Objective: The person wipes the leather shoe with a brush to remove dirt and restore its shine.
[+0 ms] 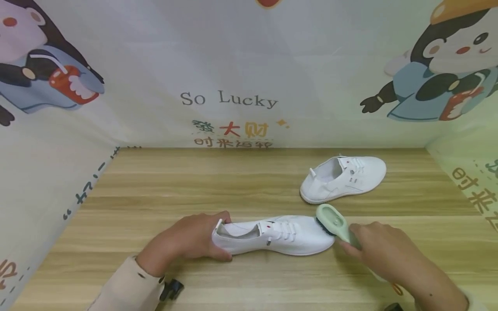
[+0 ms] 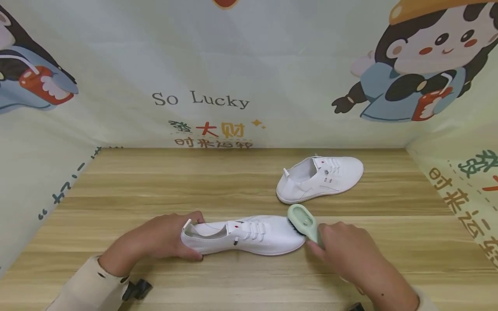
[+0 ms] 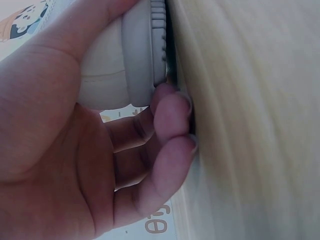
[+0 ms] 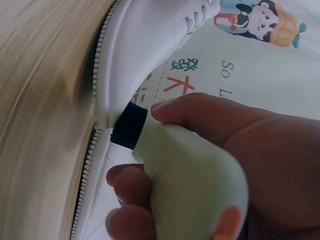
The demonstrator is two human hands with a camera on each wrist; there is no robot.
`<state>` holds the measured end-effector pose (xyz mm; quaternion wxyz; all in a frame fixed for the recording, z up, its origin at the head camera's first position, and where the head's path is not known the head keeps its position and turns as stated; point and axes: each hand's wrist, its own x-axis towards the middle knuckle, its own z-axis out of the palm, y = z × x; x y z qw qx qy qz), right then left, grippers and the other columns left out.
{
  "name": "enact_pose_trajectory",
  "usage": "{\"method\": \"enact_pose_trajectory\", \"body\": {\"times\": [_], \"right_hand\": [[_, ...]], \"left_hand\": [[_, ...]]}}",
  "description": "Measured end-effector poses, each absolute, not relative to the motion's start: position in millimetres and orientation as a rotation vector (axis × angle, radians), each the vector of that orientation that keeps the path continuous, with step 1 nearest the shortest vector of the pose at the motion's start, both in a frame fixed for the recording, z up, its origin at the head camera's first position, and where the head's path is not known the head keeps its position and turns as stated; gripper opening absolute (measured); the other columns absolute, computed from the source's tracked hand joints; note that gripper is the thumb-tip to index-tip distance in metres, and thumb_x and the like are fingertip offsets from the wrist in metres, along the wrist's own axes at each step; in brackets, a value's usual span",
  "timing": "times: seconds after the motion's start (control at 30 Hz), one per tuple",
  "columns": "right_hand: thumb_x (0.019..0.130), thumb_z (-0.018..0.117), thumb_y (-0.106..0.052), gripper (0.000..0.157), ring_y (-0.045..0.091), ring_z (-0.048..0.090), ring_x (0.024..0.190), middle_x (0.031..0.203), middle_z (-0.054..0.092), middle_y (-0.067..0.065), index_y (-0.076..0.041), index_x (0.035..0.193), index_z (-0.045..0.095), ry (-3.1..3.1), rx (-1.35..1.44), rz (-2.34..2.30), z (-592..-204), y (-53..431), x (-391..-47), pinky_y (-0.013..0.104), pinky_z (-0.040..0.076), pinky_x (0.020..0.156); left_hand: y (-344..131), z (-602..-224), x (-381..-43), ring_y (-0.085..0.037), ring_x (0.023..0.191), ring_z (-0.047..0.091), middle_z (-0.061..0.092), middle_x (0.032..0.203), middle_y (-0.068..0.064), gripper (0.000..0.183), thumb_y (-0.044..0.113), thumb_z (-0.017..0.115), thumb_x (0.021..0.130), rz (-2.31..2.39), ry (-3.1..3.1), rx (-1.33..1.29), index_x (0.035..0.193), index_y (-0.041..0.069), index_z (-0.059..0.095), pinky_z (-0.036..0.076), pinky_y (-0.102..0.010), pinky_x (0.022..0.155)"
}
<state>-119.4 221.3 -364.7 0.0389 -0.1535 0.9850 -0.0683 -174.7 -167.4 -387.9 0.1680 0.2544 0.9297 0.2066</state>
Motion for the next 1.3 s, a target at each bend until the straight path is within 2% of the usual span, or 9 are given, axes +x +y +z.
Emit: {"method": "enact_pose_trajectory", "body": {"times": [0.37,0.6,0.87,1.13,1.3], "right_hand": [[0.087,0.071,-0.035,0.033,0.012,0.041,0.055,0.061,0.043,-0.005,-0.018,0.070,0.049,2.985,-0.475,-0.197,-361,228,-117,0.030,0.036,0.049],[0.090,0.071,-0.034,0.032,0.009,0.041,0.054,0.061,0.043,-0.006,-0.019,0.072,0.049,2.893,-0.498,-0.261,-356,228,-115,0.026,0.036,0.049],[0.092,0.069,-0.034,0.028,0.002,0.038,0.052,0.061,0.043,-0.011,-0.021,0.076,0.050,2.847,-0.682,-0.378,-357,220,-112,0.020,0.036,0.049],[0.094,0.066,-0.044,0.026,0.005,0.041,0.058,0.065,0.047,-0.012,-0.020,0.086,0.058,2.951,-0.646,-0.307,-361,212,-113,0.026,0.037,0.052],[0.092,0.068,-0.044,0.026,0.007,0.044,0.060,0.065,0.049,-0.011,-0.020,0.088,0.060,2.984,-0.596,-0.306,-361,213,-114,0.030,0.038,0.053]], "left_hand": [[-168,-388,-176,-0.012,0.073,0.057,0.064,0.085,0.009,0.055,0.054,0.087,0.065,0.590,2.644,0.715,0.103,0.030,0.055,0.045,-0.034,0.062],[-168,-389,-176,-0.012,0.071,0.057,0.063,0.083,0.010,0.055,0.053,0.087,0.065,0.586,2.647,0.719,0.103,0.030,0.055,0.045,-0.034,0.061],[-168,-389,-177,-0.012,0.072,0.057,0.064,0.084,0.010,0.055,0.053,0.088,0.065,0.601,2.644,0.714,0.103,0.030,0.055,0.045,-0.034,0.061],[-168,-388,-177,-0.011,0.072,0.057,0.064,0.084,0.010,0.056,0.055,0.087,0.064,0.587,2.653,0.728,0.104,0.030,0.056,0.045,-0.033,0.062],[-168,-389,-177,-0.009,0.073,0.056,0.064,0.085,0.012,0.056,0.057,0.086,0.064,0.520,2.694,0.760,0.106,0.031,0.058,0.045,-0.032,0.062]]}}
